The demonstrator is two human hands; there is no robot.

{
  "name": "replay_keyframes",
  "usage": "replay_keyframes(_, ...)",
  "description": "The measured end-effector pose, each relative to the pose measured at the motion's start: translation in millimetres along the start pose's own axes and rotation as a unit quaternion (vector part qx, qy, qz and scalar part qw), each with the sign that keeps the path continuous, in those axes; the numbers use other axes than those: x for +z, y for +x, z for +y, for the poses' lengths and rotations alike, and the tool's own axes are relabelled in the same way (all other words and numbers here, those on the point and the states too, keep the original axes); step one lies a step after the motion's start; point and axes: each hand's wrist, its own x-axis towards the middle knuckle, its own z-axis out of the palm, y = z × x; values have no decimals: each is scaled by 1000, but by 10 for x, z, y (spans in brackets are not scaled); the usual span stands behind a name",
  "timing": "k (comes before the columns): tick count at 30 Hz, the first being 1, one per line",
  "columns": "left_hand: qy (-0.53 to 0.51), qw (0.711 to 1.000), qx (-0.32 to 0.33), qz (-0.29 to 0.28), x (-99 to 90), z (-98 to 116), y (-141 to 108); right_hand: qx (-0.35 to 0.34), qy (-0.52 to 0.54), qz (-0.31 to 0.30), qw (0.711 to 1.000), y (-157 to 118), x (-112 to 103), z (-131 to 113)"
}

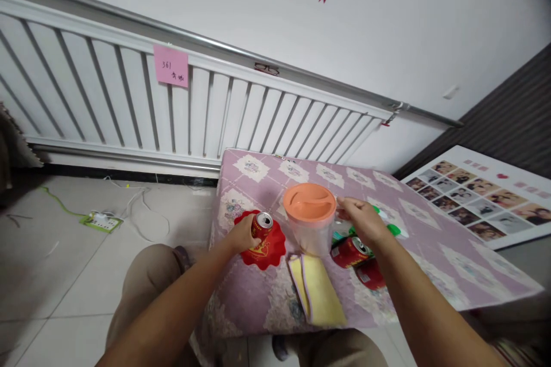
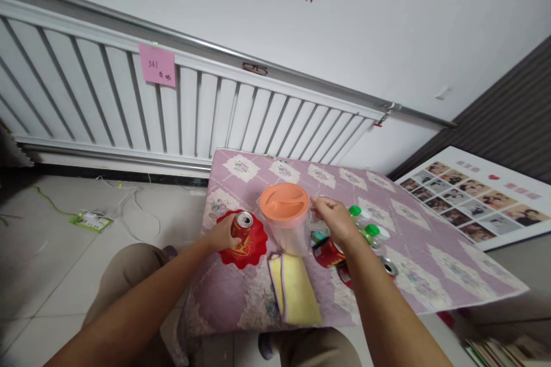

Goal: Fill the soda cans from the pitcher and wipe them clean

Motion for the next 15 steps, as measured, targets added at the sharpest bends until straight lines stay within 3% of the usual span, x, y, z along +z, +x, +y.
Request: replay_keyframes(15, -8, 1000, -6, -5, -13, -6, 2, -50, -195, -86, 976, -25, 175, -246)
